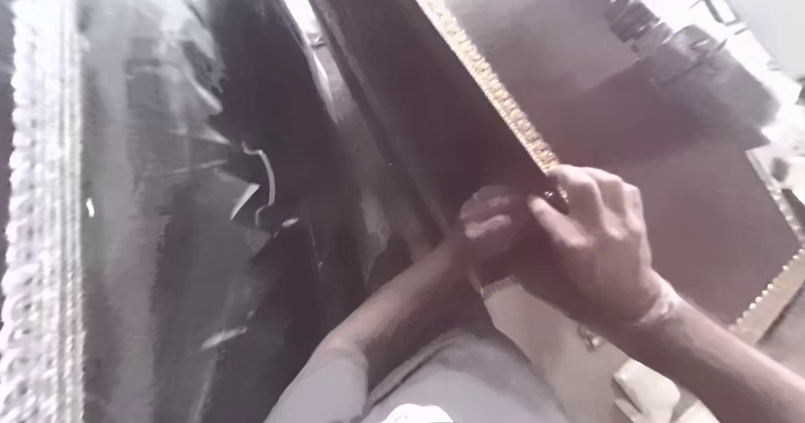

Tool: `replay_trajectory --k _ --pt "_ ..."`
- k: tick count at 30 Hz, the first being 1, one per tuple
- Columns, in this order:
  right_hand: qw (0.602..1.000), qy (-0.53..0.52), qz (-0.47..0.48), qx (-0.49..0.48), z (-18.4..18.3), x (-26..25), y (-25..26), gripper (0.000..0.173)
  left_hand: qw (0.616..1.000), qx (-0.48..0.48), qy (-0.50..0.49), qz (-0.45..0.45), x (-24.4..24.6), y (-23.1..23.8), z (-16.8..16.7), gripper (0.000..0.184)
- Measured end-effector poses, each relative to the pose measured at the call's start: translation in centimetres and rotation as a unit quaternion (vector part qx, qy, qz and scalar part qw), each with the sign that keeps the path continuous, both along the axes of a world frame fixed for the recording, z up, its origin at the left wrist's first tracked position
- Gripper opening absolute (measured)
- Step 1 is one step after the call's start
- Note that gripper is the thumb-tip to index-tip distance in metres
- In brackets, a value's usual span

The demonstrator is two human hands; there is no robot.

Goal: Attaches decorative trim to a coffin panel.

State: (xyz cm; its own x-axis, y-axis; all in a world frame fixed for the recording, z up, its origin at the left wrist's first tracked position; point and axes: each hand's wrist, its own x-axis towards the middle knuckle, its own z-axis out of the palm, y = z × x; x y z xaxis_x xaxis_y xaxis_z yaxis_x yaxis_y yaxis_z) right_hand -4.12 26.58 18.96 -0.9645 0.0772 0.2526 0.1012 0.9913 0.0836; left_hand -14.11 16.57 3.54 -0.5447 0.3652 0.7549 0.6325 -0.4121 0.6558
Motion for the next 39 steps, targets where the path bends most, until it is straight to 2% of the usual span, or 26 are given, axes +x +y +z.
replay_trajectory --k 3,7,11,14,20,24,26,31,35,39 --pt "1.0 0.022 -0.003 -0.007 -0.2 -0.1 0.2 0.015 0.996 0.0 0.087 -0.029 -1.7 -0.5 0.1 0.008" --pt "0.999 0.032 -0.002 -0.024 -0.1 -0.5 0.6 0.012 0.987 -0.041 0.129 -0.084 -3.3 -1.1 1.3 0.008" --pt "0.999 0.021 0.009 -0.045 0.0 -0.4 0.6 0.014 0.966 -0.067 0.201 -0.152 -5.0 -1.7 2.8 0.013" --pt "0.997 0.046 0.017 -0.064 0.1 -0.5 0.8 0.018 0.951 -0.09 0.254 -0.149 -5.5 -1.4 4.2 0.013" --pt "0.993 0.079 0.029 -0.087 -0.1 -0.4 0.7 0.016 0.888 -0.159 0.407 -0.146 -7.0 -1.3 7.3 0.014" --pt "0.986 0.106 0.026 -0.125 -0.1 -0.2 1.3 0.024 0.836 -0.187 0.472 -0.209 -8.8 -1.2 9.1 0.013" --pt "0.984 0.109 0.024 -0.139 0.0 -0.2 1.6 0.028 0.811 -0.176 0.484 -0.28 -10.0 -0.6 10.0 0.013" --pt "0.976 0.14 0.02 -0.167 -0.3 -0.1 2.1 0.02 0.745 -0.156 0.489 -0.426 -12.4 1.6 11.4 0.014" --pt "0.977 0.141 0.01 -0.159 -0.3 0.1 1.6 0.023 0.727 -0.117 0.457 -0.499 -14.4 3.0 10.1 0.017" --pt "0.979 0.153 -0.063 -0.117 -0.1 0.1 -0.5 0.025 0.703 -0.063 0.441 -0.555 -14.4 4.6 10.5 0.015"
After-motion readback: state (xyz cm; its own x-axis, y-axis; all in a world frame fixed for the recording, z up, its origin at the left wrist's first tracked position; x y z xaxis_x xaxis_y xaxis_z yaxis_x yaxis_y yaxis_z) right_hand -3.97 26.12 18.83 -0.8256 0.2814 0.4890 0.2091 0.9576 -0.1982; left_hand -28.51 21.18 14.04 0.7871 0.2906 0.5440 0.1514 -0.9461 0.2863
